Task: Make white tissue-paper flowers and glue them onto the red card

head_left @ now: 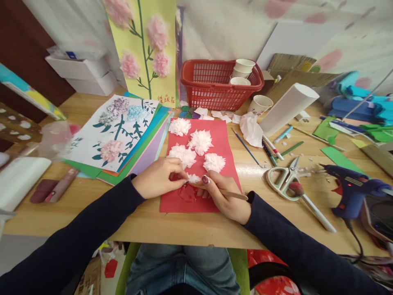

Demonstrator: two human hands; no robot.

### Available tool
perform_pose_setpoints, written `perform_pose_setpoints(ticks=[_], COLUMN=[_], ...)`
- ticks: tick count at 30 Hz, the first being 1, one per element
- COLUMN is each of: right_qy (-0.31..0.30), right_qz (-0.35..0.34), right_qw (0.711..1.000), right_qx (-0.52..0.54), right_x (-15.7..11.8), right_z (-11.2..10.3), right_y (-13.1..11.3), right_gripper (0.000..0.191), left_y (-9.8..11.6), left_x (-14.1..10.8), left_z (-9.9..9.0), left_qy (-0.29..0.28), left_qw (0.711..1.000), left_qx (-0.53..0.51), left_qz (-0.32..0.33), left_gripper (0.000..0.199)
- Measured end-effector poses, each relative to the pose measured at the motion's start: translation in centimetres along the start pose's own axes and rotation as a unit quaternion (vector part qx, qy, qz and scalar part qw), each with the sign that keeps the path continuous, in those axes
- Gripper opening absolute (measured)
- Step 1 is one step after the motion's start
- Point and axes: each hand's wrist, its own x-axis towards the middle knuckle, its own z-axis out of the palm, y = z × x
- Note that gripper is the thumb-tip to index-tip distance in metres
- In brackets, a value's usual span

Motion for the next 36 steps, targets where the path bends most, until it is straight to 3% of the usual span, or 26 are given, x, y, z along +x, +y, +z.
perform_pose_setpoints(ticks=[4,10,14,17,22,29,36], right_qy=[-0.002,0.000,0.046,0.085,0.171,0.225,0.160], right_qz=[-0.010,-0.002,0.061,0.109,0.153,0.116,0.033], right_qw=[0.998,0.990,0.993,0.990,0.952,0.941,0.967], right_qx=[-0.058,-0.143,-0.085,0.017,0.202,0.224,0.197], right_x=[0.2,0.9,2.0,2.5,2.6,2.3,1.5], right_z=[0.0,0.2,0.8,1.3,1.3,1.0,0.9], right_y=[-0.2,-1.2,-1.6,-1.0,0.1,-0.3,-0.4], right_gripper=[0.034,0.035,0.041,0.045,0.049,0.054,0.056], left_y=[0.0,-0.8,-1.4,-1.4,-1.1,-1.4,0.7], left_x=[0.0,-0.6,-0.9,-0.9,-1.0,-1.9,-3.2], left_z=[-0.7,-2.2,-2.4,-2.3,-2.3,-2.0,-0.6], left_qy=[-0.008,0.059,0.047,0.033,0.025,0.037,0.097], left_qw=[1.000,0.997,0.996,0.996,0.995,0.996,0.994], left_qx=[-0.018,-0.005,0.025,0.037,0.047,0.057,-0.040], left_qz=[-0.001,-0.045,-0.072,-0.076,-0.079,-0.055,-0.032], left_gripper=[0.017,0.026,0.031,0.034,0.038,0.041,0.028])
